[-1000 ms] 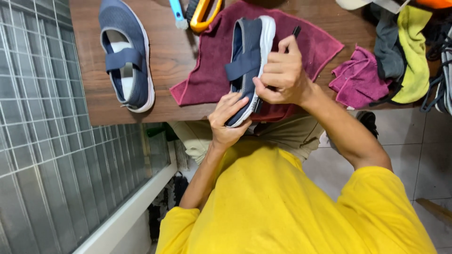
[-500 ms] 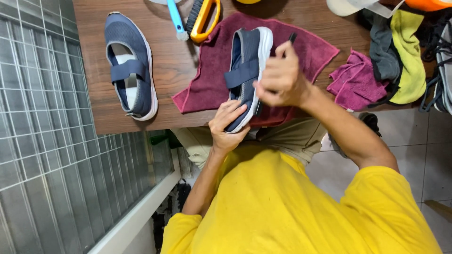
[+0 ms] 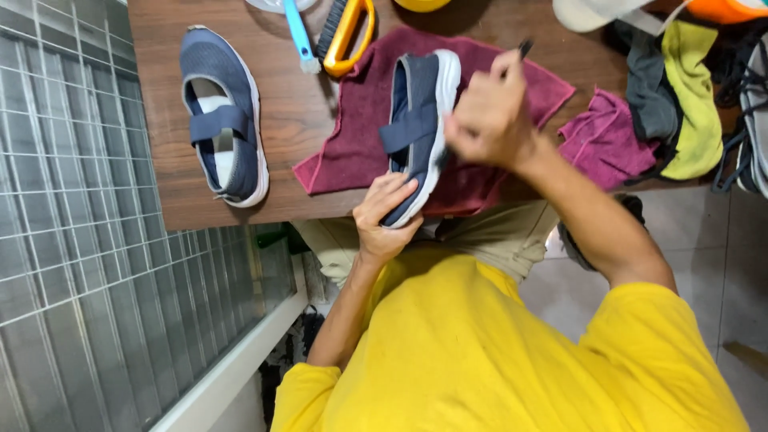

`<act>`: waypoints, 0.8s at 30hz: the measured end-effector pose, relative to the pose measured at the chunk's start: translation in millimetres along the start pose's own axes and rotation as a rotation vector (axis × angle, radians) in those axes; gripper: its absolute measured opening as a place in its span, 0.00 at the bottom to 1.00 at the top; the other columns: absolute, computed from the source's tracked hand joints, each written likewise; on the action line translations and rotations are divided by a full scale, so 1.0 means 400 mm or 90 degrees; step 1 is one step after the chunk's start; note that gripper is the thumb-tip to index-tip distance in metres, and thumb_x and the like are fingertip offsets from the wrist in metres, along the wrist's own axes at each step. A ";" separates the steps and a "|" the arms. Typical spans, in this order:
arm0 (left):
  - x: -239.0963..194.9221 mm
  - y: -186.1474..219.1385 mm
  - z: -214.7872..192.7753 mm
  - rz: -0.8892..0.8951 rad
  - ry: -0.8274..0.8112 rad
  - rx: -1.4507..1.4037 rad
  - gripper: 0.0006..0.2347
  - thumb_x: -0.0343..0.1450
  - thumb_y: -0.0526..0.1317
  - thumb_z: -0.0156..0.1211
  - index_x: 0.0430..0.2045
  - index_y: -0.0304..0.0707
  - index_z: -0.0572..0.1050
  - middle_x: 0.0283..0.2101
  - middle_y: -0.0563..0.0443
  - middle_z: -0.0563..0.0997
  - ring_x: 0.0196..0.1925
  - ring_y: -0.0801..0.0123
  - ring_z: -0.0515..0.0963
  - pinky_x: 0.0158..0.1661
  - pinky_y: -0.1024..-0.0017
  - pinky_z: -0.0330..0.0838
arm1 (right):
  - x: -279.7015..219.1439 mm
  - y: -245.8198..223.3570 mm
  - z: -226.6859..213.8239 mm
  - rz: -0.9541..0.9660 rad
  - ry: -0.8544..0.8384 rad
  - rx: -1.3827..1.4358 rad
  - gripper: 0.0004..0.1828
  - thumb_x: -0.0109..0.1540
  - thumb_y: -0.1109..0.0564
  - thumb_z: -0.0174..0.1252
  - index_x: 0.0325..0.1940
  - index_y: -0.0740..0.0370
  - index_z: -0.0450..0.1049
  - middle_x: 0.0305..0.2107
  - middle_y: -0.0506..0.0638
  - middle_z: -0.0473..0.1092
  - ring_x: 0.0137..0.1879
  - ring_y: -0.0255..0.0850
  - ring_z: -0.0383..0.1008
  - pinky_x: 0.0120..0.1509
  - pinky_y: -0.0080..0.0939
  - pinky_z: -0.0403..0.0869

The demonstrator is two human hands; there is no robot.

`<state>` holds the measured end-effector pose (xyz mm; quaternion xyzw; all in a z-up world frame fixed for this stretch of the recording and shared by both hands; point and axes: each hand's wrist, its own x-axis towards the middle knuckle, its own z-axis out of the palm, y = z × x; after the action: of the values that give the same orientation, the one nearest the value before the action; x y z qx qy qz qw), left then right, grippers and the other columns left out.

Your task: The person scrubs a blue slip-on shoe with a small brush, repeatedly dipping the brush into a yellow bowl of liquid. They wipe the shoe with a maroon cloth and continue scrubbing the sole and upper surfaces.

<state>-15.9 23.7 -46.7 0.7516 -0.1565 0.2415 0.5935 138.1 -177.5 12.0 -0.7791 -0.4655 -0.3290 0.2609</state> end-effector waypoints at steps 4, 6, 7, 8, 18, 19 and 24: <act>0.016 0.012 -0.003 0.017 -0.018 0.000 0.20 0.64 0.25 0.71 0.50 0.36 0.79 0.53 0.39 0.81 0.55 0.46 0.81 0.60 0.51 0.76 | 0.000 0.014 -0.004 0.022 -0.013 0.010 0.25 0.63 0.65 0.60 0.15 0.57 0.59 0.12 0.46 0.58 0.22 0.43 0.52 0.48 0.52 0.56; 0.002 0.019 -0.011 -0.007 -0.033 0.020 0.19 0.64 0.26 0.72 0.49 0.36 0.79 0.53 0.40 0.82 0.54 0.47 0.82 0.59 0.53 0.76 | -0.012 -0.035 0.005 -0.004 0.001 0.088 0.24 0.63 0.62 0.59 0.14 0.53 0.61 0.11 0.44 0.59 0.21 0.41 0.53 0.49 0.50 0.56; 0.012 0.008 -0.009 -0.011 -0.035 0.020 0.19 0.64 0.26 0.72 0.49 0.36 0.79 0.53 0.40 0.82 0.54 0.47 0.82 0.59 0.53 0.76 | -0.012 0.003 0.010 -0.001 0.000 0.090 0.24 0.63 0.62 0.59 0.14 0.53 0.61 0.11 0.44 0.59 0.21 0.41 0.53 0.49 0.50 0.56; 0.009 0.008 -0.007 -0.014 -0.032 0.009 0.21 0.62 0.25 0.72 0.50 0.36 0.79 0.53 0.39 0.81 0.54 0.47 0.81 0.59 0.53 0.76 | -0.020 0.029 0.012 0.022 0.001 0.066 0.26 0.64 0.64 0.60 0.14 0.56 0.60 0.11 0.44 0.58 0.21 0.41 0.52 0.48 0.51 0.55; 0.015 0.012 -0.017 0.002 -0.039 0.033 0.19 0.64 0.27 0.71 0.50 0.36 0.79 0.51 0.37 0.82 0.53 0.45 0.81 0.60 0.51 0.76 | 0.007 -0.013 -0.004 -0.015 0.007 0.003 0.24 0.70 0.55 0.42 0.18 0.59 0.55 0.16 0.55 0.54 0.23 0.52 0.49 0.44 0.64 0.60; 0.029 0.000 -0.011 0.018 -0.034 0.036 0.19 0.64 0.27 0.71 0.50 0.36 0.79 0.51 0.37 0.82 0.53 0.45 0.81 0.60 0.51 0.76 | 0.011 0.008 0.001 -0.027 0.017 -0.004 0.24 0.70 0.55 0.42 0.18 0.59 0.55 0.16 0.55 0.54 0.23 0.52 0.49 0.44 0.64 0.60; 0.017 -0.008 -0.013 0.010 -0.034 0.011 0.18 0.65 0.29 0.72 0.50 0.36 0.78 0.53 0.40 0.81 0.54 0.46 0.81 0.59 0.51 0.76 | -0.015 0.043 0.011 0.054 0.003 0.000 0.24 0.65 0.65 0.58 0.16 0.58 0.59 0.13 0.47 0.58 0.24 0.44 0.52 0.46 0.53 0.56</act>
<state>-9.4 29.8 -44.8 0.7615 -0.1761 0.2277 0.5807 152.5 -185.2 2.9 -0.7974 -0.4314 -0.3194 0.2755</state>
